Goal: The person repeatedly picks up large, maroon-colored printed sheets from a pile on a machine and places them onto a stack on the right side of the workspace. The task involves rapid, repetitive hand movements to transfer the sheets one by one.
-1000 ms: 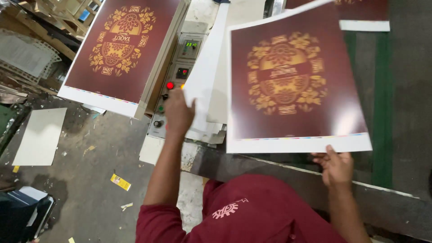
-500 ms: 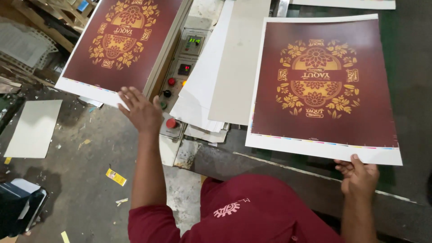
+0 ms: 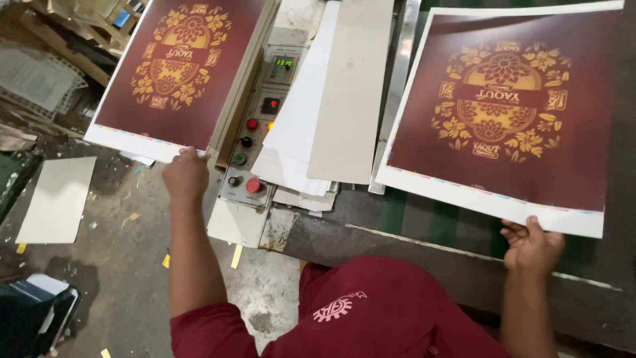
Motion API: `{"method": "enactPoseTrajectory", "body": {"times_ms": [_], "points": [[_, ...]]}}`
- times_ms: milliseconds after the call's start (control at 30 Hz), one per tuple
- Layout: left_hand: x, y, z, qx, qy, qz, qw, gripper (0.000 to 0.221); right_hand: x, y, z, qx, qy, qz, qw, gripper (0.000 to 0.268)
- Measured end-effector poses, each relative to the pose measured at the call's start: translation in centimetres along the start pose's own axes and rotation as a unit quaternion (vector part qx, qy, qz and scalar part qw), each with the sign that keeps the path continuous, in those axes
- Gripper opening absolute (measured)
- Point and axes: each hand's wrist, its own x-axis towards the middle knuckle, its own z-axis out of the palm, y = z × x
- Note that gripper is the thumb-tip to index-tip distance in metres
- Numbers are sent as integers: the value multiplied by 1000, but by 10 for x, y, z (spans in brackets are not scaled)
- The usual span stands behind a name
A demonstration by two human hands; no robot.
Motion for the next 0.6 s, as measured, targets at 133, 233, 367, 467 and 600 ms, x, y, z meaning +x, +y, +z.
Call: {"method": "enactPoseTrajectory", "body": {"times_ms": [133, 233, 367, 467, 600], "points": [[12, 0, -19, 8, -51, 52, 997, 30, 39, 12, -13, 1, -3, -2, 1000, 36], [10, -1, -14, 48, -44, 80, 995, 23, 92, 27, -13, -21, -19, 20, 999, 36], [4, 4, -9, 110, 23, 104, 988, 18, 179, 15, -9, -62, -15, 18, 998, 36], [1, 8, -18, 63, 26, 83, 994, 18, 220, 3, 28, -86, -50, 3, 995, 31], [-3, 19, -35, 68, -20, 56, 996, 23, 290, 15, 79, -128, -42, 10, 991, 29]]}}
